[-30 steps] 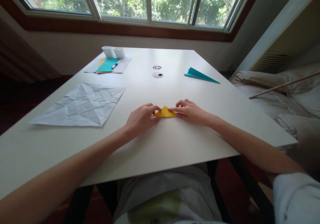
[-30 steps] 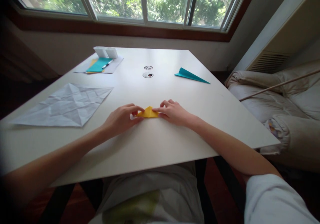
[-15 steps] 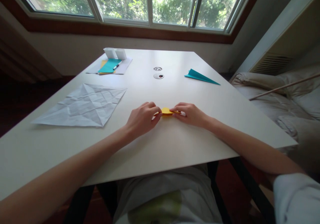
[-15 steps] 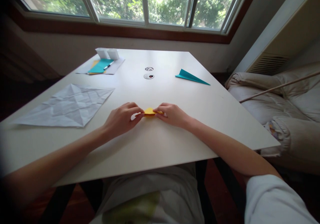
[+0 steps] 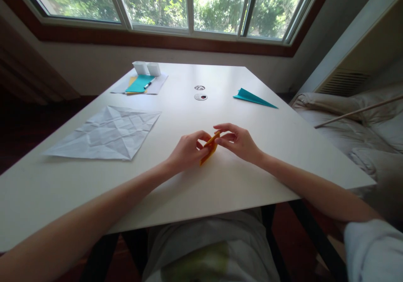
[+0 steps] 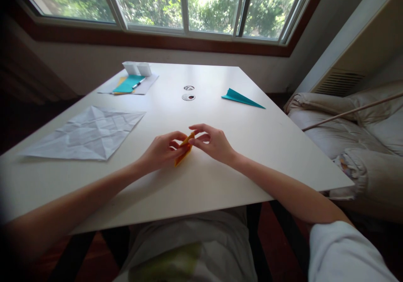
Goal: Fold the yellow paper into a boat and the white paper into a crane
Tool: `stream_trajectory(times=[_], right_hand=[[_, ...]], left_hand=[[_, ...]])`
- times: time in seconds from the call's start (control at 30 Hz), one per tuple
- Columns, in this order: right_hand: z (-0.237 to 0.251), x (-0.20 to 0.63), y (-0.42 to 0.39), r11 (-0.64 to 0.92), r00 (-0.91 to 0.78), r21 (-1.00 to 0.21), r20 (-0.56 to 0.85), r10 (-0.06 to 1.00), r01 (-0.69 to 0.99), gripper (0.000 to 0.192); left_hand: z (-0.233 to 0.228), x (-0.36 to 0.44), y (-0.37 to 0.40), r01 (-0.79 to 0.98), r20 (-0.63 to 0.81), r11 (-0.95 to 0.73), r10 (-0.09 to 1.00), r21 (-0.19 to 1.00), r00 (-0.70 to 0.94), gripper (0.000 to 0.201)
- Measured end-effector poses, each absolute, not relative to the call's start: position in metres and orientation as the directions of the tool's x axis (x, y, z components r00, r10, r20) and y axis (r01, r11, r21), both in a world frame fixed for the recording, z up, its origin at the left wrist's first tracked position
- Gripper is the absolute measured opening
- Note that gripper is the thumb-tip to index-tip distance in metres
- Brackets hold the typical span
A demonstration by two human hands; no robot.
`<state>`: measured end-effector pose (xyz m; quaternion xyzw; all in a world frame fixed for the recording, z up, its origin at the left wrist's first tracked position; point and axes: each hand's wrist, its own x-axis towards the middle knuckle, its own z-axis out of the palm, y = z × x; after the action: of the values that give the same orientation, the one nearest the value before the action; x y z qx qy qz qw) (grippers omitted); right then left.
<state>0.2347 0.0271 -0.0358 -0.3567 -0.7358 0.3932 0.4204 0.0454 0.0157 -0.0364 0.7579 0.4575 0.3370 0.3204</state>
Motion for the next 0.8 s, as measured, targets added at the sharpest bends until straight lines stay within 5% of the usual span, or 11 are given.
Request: stream_trajectory(times=[0.23,0.8], right_hand=[[-0.035,0.230,0.022,0.484,-0.375,-0.846,0.384,0.844,0.224,0.026],[-0.036,0.222,0.016,0.404,-0.396,-0.865,0.273,0.877,0.298,0.033]], left_hand=[[-0.035,0.046,0.021,0.241,0.168,-0.229,0.953,0.943,0.251,0.016],[-0.038,0.052,0.017,0.377,0.246,-0.288,0.957,0.880,0.155,0.011]])
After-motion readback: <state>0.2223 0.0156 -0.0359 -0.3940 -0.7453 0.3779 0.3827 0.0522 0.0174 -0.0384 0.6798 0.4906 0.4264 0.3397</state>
